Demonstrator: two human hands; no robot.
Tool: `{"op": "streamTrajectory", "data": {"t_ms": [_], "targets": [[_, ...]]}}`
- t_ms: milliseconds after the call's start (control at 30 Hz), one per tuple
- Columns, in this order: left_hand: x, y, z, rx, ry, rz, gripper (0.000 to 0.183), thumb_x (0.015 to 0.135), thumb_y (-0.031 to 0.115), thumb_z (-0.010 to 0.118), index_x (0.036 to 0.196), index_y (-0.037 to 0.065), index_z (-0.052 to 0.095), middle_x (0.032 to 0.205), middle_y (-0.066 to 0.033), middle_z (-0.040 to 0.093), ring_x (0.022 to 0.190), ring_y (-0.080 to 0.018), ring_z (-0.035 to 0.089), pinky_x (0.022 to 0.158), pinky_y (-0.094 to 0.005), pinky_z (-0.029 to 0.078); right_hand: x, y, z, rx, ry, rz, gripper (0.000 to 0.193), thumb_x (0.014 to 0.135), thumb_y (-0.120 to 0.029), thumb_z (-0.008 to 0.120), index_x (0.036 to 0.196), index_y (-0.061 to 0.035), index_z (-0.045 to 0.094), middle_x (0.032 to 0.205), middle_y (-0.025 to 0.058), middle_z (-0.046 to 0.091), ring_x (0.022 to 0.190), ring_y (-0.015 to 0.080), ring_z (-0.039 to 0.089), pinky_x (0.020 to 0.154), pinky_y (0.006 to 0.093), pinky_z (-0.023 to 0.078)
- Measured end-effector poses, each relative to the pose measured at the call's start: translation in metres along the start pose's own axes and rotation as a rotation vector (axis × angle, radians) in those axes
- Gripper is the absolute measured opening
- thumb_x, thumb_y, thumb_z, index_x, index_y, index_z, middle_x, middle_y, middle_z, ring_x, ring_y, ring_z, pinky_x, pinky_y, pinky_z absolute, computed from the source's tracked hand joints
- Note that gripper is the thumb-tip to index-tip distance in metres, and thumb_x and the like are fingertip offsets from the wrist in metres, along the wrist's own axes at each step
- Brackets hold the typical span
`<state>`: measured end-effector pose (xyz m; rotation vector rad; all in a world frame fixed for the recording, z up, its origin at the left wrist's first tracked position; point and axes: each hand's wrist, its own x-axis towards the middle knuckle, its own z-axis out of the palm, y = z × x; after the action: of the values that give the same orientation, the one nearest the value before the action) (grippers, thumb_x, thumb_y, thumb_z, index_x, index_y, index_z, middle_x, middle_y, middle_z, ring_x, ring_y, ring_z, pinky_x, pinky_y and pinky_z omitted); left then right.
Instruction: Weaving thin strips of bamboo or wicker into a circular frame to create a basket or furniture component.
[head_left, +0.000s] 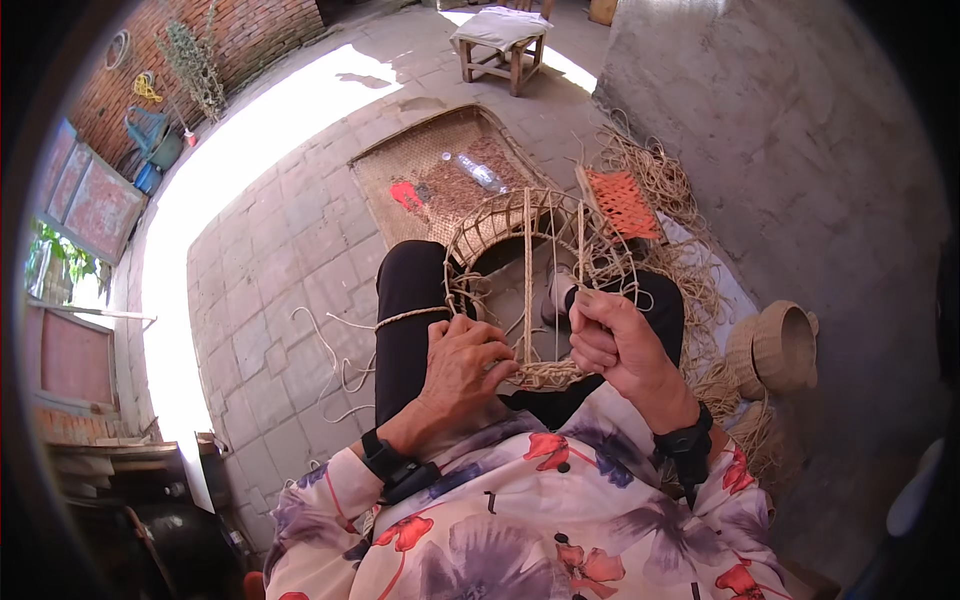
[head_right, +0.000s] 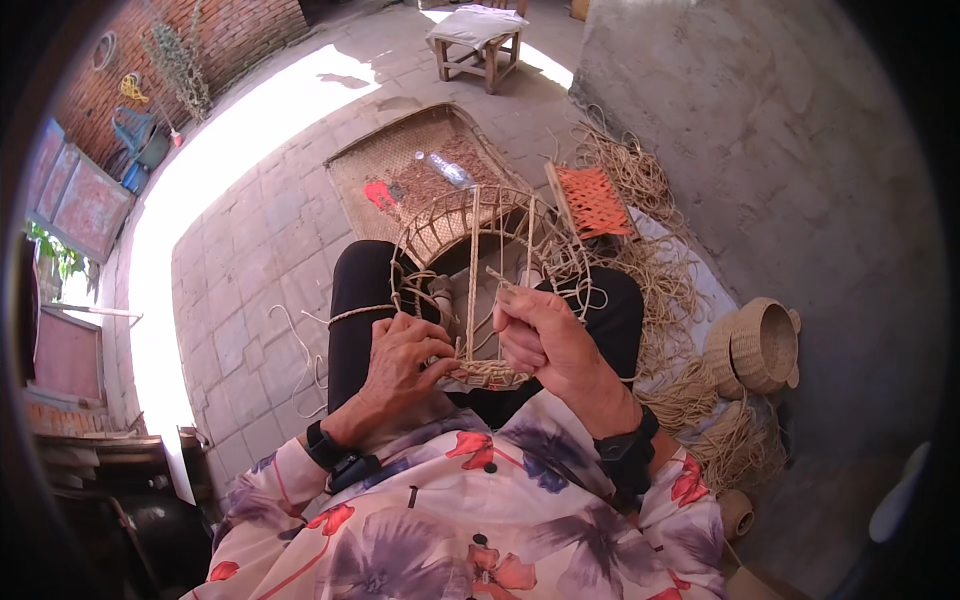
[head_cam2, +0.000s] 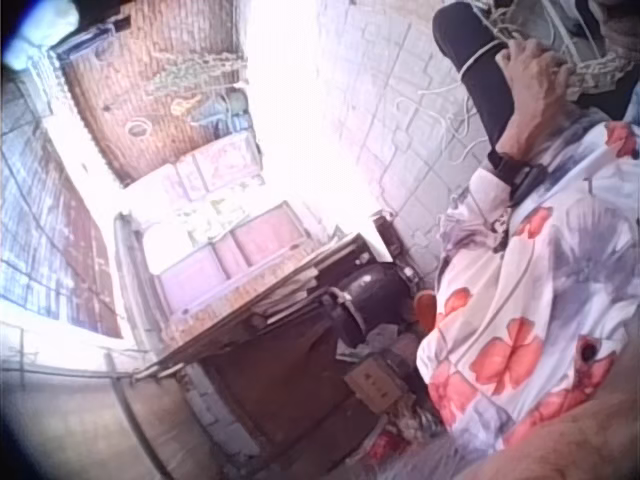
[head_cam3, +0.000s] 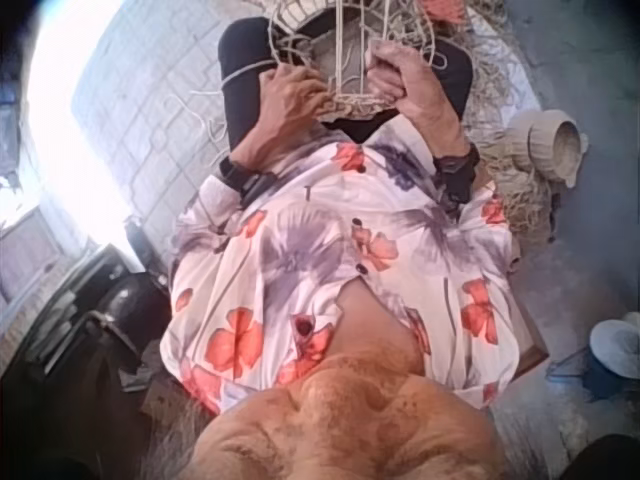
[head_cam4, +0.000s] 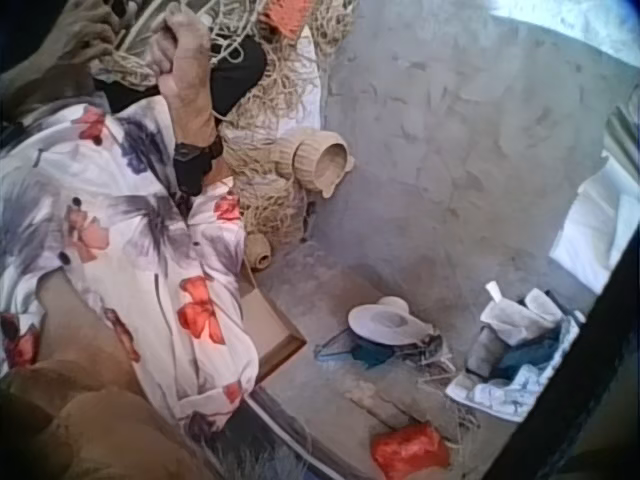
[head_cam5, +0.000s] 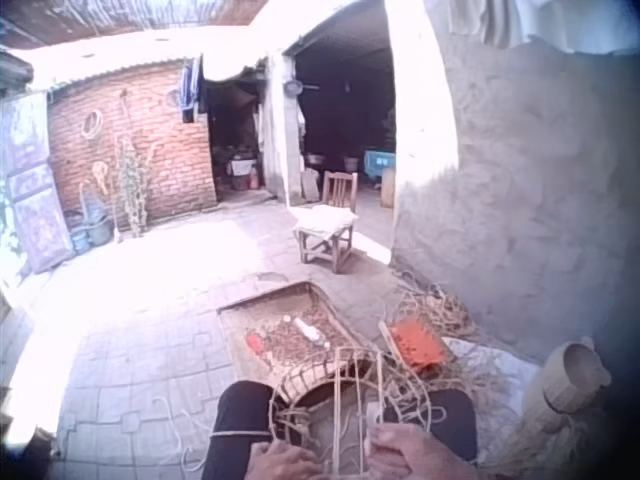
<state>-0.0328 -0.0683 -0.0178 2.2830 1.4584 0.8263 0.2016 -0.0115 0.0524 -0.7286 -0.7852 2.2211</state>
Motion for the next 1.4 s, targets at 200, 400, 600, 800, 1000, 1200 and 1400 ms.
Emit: {"op": "streamTrajectory", "data": {"t_ms": [200, 400, 600, 800, 1000, 1200, 1400], "targets": [[0.001, -0.001, 0.002, 0.058, -0.078, 0.030, 0.012, 0.084, 0.028, 0.070, 0.085, 0.018, 0.076, 0.091, 0.0015, 0.065, 0.097, -0.0203, 0.052, 0.088, -0.0408, 0.031, -0.079, -0.037, 0.069, -0.236, -0.500, -0.132, 0.034, 0.102, -0.018, 0.052, 0.098, 0.0132, 0.066, 0.057, 0.0080, 0.051, 0.042, 0.0153, 0.039, 0.043, 0.0325, 0.033], [0.005, 0.003, -0.002, 0.035, -0.087, 0.032, 0.011, 0.085, 0.026, 0.069, 0.084, 0.017, 0.075, 0.083, 0.0007, 0.062, 0.091, -0.0213, 0.051, 0.085, -0.0408, 0.031, -0.102, -0.049, 0.099, -0.091, -1.005, 0.204, 0.034, 0.101, -0.023, 0.057, 0.121, 0.0012, 0.068, 0.103, 0.0262, 0.066, 0.080, 0.0321, 0.064, 0.073, 0.0452, 0.049], [0.008, 0.012, -0.008, 0.021, -0.089, 0.039, 0.009, 0.086, 0.022, 0.068, 0.084, 0.016, 0.074, 0.084, -0.0006, 0.061, 0.089, -0.0220, 0.051, 0.083, -0.0396, 0.031, -0.095, -0.045, 0.071, -0.368, -0.675, -0.210, 0.020, 0.095, -0.012, 0.062, 0.098, 0.0071, 0.068, 0.071, 0.0119, 0.059, 0.057, 0.0205, 0.052, 0.053, 0.0338, 0.039], [0.006, 0.014, -0.008, 0.009, -0.066, 0.044, 0.008, 0.086, 0.019, 0.067, 0.084, 0.014, 0.073, 0.083, -0.0017, 0.059, 0.088, -0.0229, 0.051, 0.082, -0.0394, 0.031, 0.007, 0.017, 0.008, -1.101, 0.178, -0.214, 0.027, 0.089, -0.025, 0.070, 0.092, 0.0012, 0.065, 0.077, 0.0135, 0.068, 0.067, 0.0219, 0.064, 0.062, 0.0347, 0.048], [0.003, 0.005, 0.001, 0.032, -0.023, 0.059, 0.009, 0.084, 0.024, 0.069, 0.083, 0.015, 0.073, 0.080, -0.0015, 0.058, 0.087, -0.0221, 0.052, 0.082, -0.0400, 0.032, 0.032, 0.054, -0.017, -1.373, 0.050, -0.219, 0.038, 0.091, -0.037, 0.062, 0.085, 0.0007, 0.061, 0.075, 0.0242, 0.064, 0.075, 0.0426, 0.065, 0.065, 0.0482, 0.048], [0.002, 0.001, 0.000, 0.024, -0.032, 0.078, 0.012, 0.081, 0.024, 0.072, 0.090, 0.016, 0.074, 0.081, -0.0013, 0.058, 0.090, -0.0220, 0.052, 0.083, -0.0399, 0.033, 0.038, 0.057, -0.024, -1.391, -0.028, -0.244, 0.031, 0.092, -0.031, 0.058, 0.083, -0.0010, 0.060, 0.076, 0.0233, 0.063, 0.076, 0.0439, 0.064, 0.066, 0.0512, 0.047], [0.001, -0.001, -0.005, 0.003, -0.086, 0.081, 0.019, 0.078, 0.024, 0.076, 0.095, 0.016, 0.074, 0.089, -0.0005, 0.061, 0.095, -0.0218, 0.053, 0.085, -0.0399, 0.033, 0.037, 0.056, -0.025, -1.407, 0.026, -0.196, 0.031, 0.091, -0.027, 0.057, 0.079, 0.0007, 0.061, 0.075, 0.0245, 0.062, 0.076, 0.0438, 0.064, 0.065, 0.0499, 0.048]]}}
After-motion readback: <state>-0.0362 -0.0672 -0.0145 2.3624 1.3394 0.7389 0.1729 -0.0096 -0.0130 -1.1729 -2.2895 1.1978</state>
